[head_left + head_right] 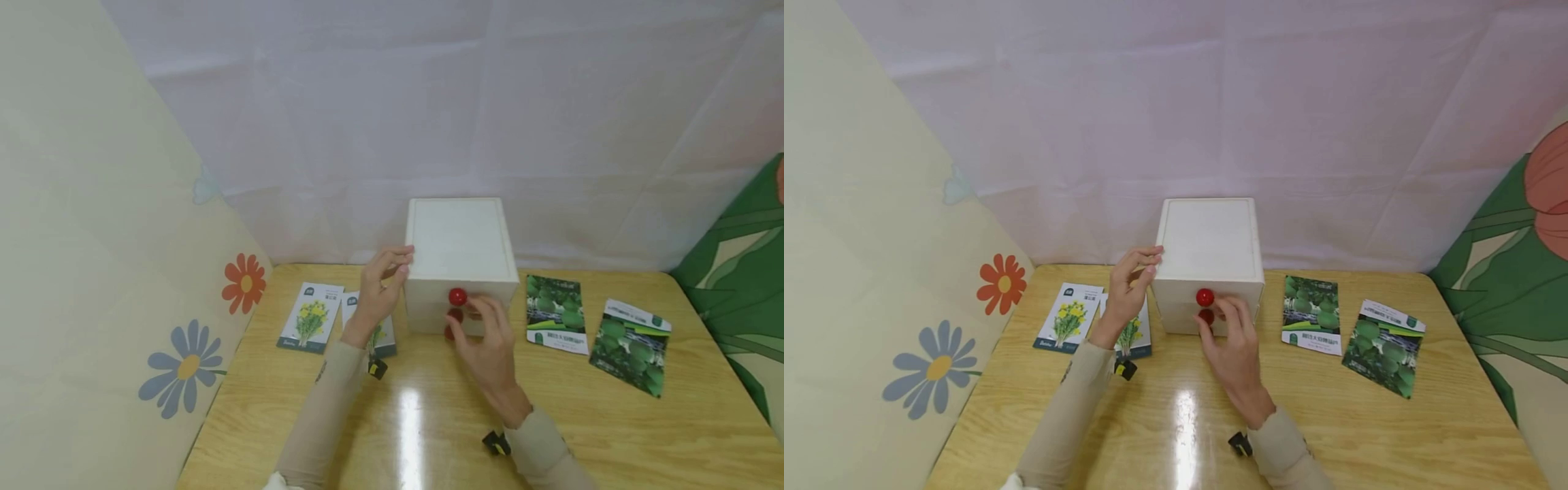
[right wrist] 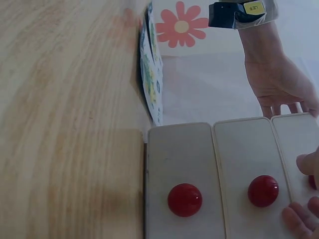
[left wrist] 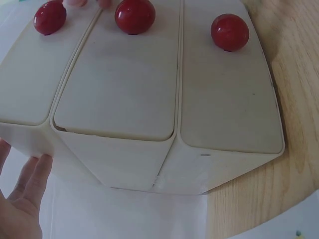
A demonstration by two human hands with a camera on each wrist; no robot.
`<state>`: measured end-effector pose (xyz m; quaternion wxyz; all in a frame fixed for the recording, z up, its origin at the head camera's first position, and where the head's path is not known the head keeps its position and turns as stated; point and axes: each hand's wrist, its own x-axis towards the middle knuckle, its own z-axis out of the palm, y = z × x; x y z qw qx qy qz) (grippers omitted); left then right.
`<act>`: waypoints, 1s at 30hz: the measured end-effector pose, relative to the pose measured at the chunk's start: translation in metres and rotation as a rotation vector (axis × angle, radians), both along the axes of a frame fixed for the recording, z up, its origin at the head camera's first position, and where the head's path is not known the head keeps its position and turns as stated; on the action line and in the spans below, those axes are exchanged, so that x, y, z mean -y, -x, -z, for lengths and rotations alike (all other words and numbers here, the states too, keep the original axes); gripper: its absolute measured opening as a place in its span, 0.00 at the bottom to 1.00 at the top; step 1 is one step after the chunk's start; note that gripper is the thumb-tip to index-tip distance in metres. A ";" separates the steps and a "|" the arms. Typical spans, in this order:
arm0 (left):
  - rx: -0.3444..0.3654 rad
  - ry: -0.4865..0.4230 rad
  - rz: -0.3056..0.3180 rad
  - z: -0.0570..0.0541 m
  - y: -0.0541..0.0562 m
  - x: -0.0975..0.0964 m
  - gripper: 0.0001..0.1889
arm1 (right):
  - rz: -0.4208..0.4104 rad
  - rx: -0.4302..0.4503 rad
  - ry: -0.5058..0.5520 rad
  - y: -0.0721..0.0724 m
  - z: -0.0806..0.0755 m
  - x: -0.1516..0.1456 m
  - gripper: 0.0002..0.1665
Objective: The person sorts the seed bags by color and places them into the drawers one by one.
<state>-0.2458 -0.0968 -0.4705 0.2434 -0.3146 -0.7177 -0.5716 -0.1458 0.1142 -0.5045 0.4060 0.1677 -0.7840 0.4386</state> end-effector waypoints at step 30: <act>-0.017 -0.026 -0.019 -0.032 -0.023 -0.008 0.05 | 0.036 0.109 0.010 -0.001 0.027 0.014 0.18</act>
